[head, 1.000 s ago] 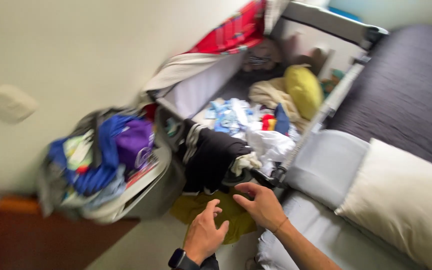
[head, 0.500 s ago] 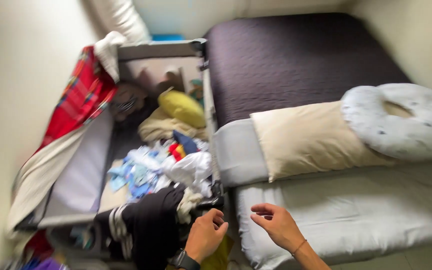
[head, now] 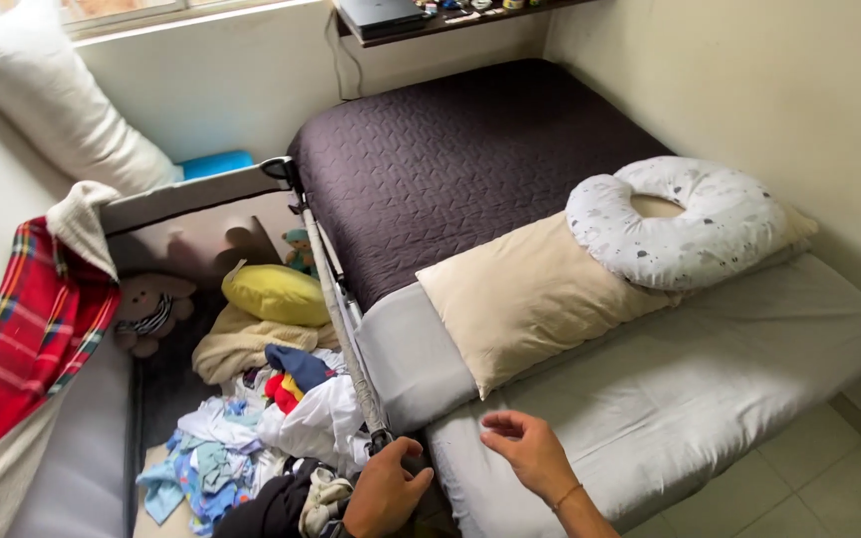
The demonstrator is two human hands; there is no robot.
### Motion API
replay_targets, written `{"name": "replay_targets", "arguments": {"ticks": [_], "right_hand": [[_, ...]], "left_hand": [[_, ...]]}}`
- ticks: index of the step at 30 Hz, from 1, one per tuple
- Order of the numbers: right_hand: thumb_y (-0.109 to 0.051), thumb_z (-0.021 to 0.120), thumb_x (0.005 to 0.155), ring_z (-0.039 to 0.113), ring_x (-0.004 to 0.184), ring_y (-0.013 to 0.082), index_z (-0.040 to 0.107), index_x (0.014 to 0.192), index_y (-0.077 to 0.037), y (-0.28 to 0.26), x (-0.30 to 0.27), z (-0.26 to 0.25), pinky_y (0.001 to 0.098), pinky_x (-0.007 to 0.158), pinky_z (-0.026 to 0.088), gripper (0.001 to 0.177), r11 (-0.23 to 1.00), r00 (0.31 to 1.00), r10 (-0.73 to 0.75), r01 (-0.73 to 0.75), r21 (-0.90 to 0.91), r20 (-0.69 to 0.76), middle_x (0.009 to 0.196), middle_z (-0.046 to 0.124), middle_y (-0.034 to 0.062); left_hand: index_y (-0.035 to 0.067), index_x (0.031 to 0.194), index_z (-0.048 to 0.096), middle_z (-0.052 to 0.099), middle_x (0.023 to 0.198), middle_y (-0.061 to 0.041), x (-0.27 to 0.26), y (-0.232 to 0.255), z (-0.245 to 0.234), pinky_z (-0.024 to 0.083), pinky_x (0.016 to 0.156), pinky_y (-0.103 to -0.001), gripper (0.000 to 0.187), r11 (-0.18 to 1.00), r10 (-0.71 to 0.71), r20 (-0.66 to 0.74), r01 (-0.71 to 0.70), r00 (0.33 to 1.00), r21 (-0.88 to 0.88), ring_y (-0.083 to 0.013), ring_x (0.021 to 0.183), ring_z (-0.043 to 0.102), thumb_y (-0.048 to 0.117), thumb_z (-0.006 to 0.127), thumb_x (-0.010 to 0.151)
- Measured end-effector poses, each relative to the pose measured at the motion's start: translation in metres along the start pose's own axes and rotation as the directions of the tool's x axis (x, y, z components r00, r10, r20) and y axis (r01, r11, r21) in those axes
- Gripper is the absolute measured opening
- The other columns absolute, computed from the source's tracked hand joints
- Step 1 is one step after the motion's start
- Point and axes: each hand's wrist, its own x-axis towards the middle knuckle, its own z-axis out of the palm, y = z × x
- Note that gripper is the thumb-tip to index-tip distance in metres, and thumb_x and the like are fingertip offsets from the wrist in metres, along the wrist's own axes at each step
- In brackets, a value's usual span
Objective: The person zips a cover onto a nursing pillow and pulls a pillowcase over a pillow.
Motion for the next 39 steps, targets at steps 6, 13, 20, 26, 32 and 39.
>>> {"name": "replay_targets", "arguments": {"ticks": [6,13,20,26,32,39], "right_hand": [[-0.019,0.102,0.092,0.091,0.117,0.0137,0.101,0.127,-0.012,-0.018,0.019,0.027,0.0287,0.111,0.069,0.035,0.998,0.999,-0.030,0.032,0.059,-0.040,0.125,0.103,0.0007],[-0.011,0.103,0.090,0.092,0.110,0.0149,0.104,0.124,-0.006,0.005,0.061,0.028,0.0296,0.111,0.068,0.034,0.996,0.996,-0.071,0.074,0.051,-0.052,0.120,0.106,0.0065],[-0.008,0.100,0.093,0.090,0.116,0.0230,0.101,0.128,0.001,-0.078,0.098,0.042,0.0354,0.111,0.068,0.035,0.998,0.998,-0.046,0.044,0.046,0.046,0.125,0.102,0.0157],[-0.013,0.098,0.095,0.089,0.120,0.0210,0.100,0.130,-0.002,-0.124,0.144,0.034,0.0337,0.113,0.065,0.036,0.994,0.994,-0.061,0.068,-0.080,0.085,0.129,0.100,0.0124],[-0.016,0.097,0.096,0.087,0.121,0.0171,0.100,0.128,-0.008,-0.137,0.151,0.058,0.0325,0.115,0.063,0.033,0.989,0.995,-0.076,0.083,-0.119,0.066,0.129,0.099,0.0063],[-0.014,0.098,0.094,0.088,0.123,0.0173,0.098,0.130,-0.006,-0.122,0.144,0.105,0.0328,0.116,0.065,0.036,0.991,0.985,-0.070,0.087,-0.101,0.159,0.131,0.099,0.0079]], "left_hand": [[0.031,0.129,0.084,0.091,0.106,0.004,0.031,0.008,-0.056,0.062,0.103,-0.037,0.038,1.000,-0.021,-0.022,0.021,1.000,-0.014,-0.0171,0.100,0.085,0.045,0.083,0.094],[0.028,0.126,0.081,0.090,0.108,0.004,0.059,0.004,-0.071,0.064,0.095,-0.034,0.034,0.994,-0.029,0.008,0.030,1.000,-0.109,-0.0143,0.094,0.085,0.044,0.085,0.097],[0.021,0.130,0.082,0.087,0.133,0.003,0.106,0.005,-0.086,0.061,0.099,-0.039,0.038,0.990,0.051,-0.064,-0.059,0.997,-0.126,-0.0206,0.107,0.080,0.042,0.083,0.098],[0.021,0.131,0.081,0.087,0.134,0.006,0.143,0.017,-0.094,0.061,0.101,-0.041,0.038,0.985,0.038,-0.110,-0.055,0.993,-0.163,-0.0193,0.103,0.081,0.041,0.083,0.099],[0.018,0.133,0.081,0.086,0.136,0.002,0.142,-0.015,-0.099,0.064,0.099,-0.040,0.038,0.972,-0.021,-0.068,0.004,0.997,-0.237,-0.0183,0.102,0.082,0.040,0.082,0.102],[0.018,0.132,0.082,0.087,0.135,0.000,0.123,-0.044,-0.125,0.064,0.100,-0.042,0.037,0.961,-0.100,-0.121,0.065,0.988,-0.270,-0.0211,0.109,0.083,0.041,0.082,0.103]]}}
